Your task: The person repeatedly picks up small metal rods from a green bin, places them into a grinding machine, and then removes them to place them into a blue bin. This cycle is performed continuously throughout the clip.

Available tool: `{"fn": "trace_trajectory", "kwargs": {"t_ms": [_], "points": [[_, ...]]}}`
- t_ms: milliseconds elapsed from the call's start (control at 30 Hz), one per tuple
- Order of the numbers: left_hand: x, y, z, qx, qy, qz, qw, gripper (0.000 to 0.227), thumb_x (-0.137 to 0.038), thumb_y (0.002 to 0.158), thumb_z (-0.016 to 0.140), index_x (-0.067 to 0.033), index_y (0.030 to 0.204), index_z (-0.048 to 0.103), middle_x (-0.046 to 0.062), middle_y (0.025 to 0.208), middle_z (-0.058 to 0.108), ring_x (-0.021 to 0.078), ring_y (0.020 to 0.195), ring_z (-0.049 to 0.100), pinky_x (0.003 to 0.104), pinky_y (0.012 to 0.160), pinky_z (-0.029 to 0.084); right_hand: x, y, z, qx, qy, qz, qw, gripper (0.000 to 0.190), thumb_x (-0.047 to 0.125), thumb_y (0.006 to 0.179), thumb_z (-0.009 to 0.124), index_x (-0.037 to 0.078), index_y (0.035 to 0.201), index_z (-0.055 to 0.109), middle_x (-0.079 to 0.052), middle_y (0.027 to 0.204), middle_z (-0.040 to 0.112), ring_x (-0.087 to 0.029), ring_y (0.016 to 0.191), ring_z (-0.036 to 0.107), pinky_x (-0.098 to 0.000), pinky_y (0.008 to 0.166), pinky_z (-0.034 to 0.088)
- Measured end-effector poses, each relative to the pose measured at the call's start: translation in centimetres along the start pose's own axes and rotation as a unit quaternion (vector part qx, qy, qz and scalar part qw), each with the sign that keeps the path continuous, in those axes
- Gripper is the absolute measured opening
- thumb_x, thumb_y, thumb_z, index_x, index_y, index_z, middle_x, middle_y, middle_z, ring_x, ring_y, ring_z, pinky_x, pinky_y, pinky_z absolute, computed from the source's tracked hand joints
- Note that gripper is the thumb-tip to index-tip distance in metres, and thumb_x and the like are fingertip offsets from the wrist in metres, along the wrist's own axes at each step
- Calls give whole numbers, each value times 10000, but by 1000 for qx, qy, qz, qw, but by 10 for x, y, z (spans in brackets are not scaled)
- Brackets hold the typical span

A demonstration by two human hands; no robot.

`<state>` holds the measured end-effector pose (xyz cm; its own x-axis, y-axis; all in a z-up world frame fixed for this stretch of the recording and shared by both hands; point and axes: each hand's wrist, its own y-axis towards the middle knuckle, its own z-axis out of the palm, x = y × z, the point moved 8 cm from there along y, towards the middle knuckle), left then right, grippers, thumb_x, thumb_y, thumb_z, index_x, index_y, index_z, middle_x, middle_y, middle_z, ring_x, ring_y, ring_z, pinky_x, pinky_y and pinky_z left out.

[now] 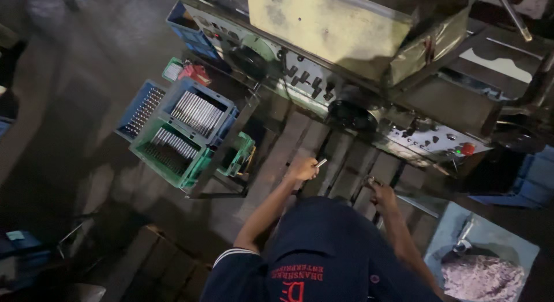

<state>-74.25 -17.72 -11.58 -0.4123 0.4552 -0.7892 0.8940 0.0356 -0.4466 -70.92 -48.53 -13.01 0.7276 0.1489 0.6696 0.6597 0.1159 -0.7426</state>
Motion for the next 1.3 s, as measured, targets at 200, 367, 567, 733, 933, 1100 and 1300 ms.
{"fn": "trace_trajectory", "kwargs": {"t_ms": [200, 367, 567, 733, 933, 1100, 1300], "points": [[13, -13, -38, -120, 170, 103, 973, 268, -273, 804, 785, -47, 936, 727, 189, 973, 717, 377, 939, 675, 485, 804, 523, -2, -8, 60, 58, 16, -59, 996, 343, 250, 997, 755, 11, 1242, 726, -44, 766, 570, -82, 486, 332, -297, 421, 284], [38, -25, -75, -173, 55, 80, 980, 275, -268, 812, 757, -74, 1001, 710, 180, 973, 708, 372, 904, 685, 473, 785, 531, -12, -12, 91, 60, -14, -1, 998, 319, 250, 971, 685, 83, 1238, 735, -90, 985, 780, -96, 460, 425, -282, 415, 299], [61, -48, -129, -254, 29, 74, 964, 324, -248, 791, 796, -91, 1069, 744, 184, 937, 731, 373, 859, 713, 440, 748, 555, -23, -20, 105, 16, -33, 27, 999, 266, 250, 937, 733, 91, 1150, 720, -21, 706, 603, -109, 450, 378, -324, 419, 280], [91, -76, -181, -294, -18, -1, 956, 288, -212, 808, 775, -83, 1064, 751, 178, 932, 748, 344, 860, 738, 410, 751, 557, -30, -28, 113, -11, -19, -2, 1000, 216, 211, 925, 754, 56, 1073, 730, 35, 593, 442, -96, 469, 364, -325, 434, 282], [100, -118, -276, -409, -42, 107, 905, 225, -119, 852, 794, 6, 1019, 711, 162, 930, 722, 287, 797, 689, 379, 728, 530, -40, -37, 126, -18, -49, -7, 999, 274, 253, 944, 749, 22, 1084, 707, 0, 590, 411, -135, 463, 345, -355, 436, 284], [125, -157, -365, -474, -116, 161, 858, 184, -34, 911, 715, 5, 1091, 702, 112, 916, 729, 153, 841, 688, 302, 786, 551, -38, -42, 139, -10, -57, -27, 998, 337, 245, 928, 709, 47, 1198, 740, 4, 754, 679, -110, 522, 424, -328, 488, 362], [153, -199, -456, -602, -38, 166, 780, 255, 10, 900, 747, -8, 1153, 719, 106, 999, 750, 190, 868, 707, 313, 817, 554, -41, -52, 144, -85, -206, -15, 975, 376, 300, 965, 728, 37, 1233, 707, -40, 815, 665, -142, 571, 558, -361, 498, 455]]}}
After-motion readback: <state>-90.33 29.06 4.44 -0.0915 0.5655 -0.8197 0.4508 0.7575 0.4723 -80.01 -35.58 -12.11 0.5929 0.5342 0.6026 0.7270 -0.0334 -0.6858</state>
